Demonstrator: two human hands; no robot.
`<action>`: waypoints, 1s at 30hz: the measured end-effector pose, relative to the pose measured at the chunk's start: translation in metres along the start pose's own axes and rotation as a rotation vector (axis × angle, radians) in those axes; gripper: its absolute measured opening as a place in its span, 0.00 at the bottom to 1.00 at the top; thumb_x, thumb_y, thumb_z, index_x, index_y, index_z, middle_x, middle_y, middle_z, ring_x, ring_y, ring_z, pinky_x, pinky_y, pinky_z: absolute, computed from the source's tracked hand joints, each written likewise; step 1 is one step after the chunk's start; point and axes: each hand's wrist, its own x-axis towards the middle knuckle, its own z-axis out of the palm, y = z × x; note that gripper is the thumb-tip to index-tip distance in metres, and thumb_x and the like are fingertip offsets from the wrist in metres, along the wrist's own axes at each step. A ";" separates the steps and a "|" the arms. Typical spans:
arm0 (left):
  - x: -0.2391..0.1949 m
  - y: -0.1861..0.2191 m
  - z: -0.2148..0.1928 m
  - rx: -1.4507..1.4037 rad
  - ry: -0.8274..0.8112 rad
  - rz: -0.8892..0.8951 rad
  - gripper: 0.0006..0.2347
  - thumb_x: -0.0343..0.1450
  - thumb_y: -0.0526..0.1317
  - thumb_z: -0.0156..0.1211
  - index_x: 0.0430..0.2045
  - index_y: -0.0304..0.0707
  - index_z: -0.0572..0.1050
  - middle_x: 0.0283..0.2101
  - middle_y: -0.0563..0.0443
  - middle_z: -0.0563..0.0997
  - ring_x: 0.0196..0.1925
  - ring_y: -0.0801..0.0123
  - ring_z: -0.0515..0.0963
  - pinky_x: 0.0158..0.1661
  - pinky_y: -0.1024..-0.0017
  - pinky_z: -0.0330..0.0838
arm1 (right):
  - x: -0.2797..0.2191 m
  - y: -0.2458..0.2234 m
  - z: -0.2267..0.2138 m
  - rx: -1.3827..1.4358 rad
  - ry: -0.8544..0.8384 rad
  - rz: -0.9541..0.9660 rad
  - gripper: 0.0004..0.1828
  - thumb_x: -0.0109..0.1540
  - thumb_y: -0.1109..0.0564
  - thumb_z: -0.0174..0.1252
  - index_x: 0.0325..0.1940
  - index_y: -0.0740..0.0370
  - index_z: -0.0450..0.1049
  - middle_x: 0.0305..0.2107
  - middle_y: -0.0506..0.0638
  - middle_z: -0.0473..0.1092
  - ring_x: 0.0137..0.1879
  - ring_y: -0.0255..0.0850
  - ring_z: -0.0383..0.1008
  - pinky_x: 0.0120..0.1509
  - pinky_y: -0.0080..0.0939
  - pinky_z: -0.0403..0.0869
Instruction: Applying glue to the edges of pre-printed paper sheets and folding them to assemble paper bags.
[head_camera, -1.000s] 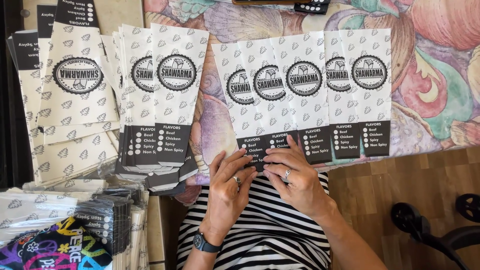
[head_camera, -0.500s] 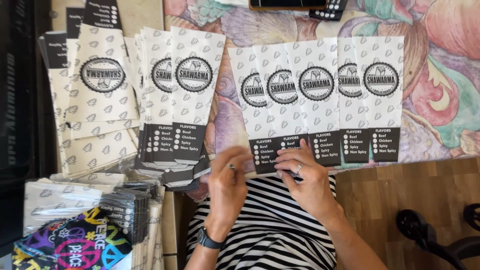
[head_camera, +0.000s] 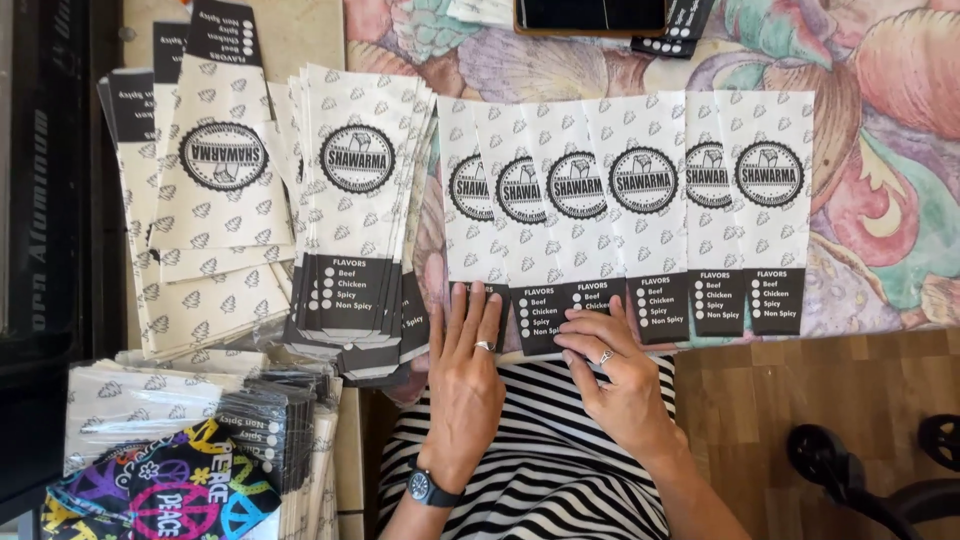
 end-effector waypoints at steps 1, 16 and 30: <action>-0.001 0.001 0.000 -0.032 0.004 0.000 0.30 0.67 0.17 0.43 0.69 0.31 0.59 0.73 0.36 0.61 0.78 0.46 0.56 0.75 0.45 0.48 | -0.001 -0.001 0.000 -0.017 -0.009 -0.041 0.11 0.61 0.71 0.60 0.47 0.66 0.78 0.46 0.54 0.75 0.60 0.46 0.75 0.83 0.62 0.55; -0.006 0.004 0.004 -0.189 0.204 -0.066 0.19 0.75 0.35 0.61 0.61 0.33 0.67 0.68 0.38 0.70 0.73 0.50 0.67 0.67 0.52 0.66 | -0.001 -0.007 0.004 -0.115 -0.011 -0.182 0.13 0.63 0.74 0.54 0.50 0.71 0.75 0.48 0.61 0.72 0.61 0.56 0.73 0.79 0.66 0.62; -0.016 -0.021 -0.025 -0.351 0.167 0.099 0.10 0.68 0.28 0.70 0.42 0.29 0.80 0.54 0.40 0.81 0.61 0.51 0.78 0.60 0.56 0.71 | 0.022 -0.015 0.034 -0.046 -0.072 -0.396 0.09 0.60 0.70 0.66 0.43 0.76 0.77 0.42 0.63 0.75 0.55 0.56 0.77 0.75 0.66 0.65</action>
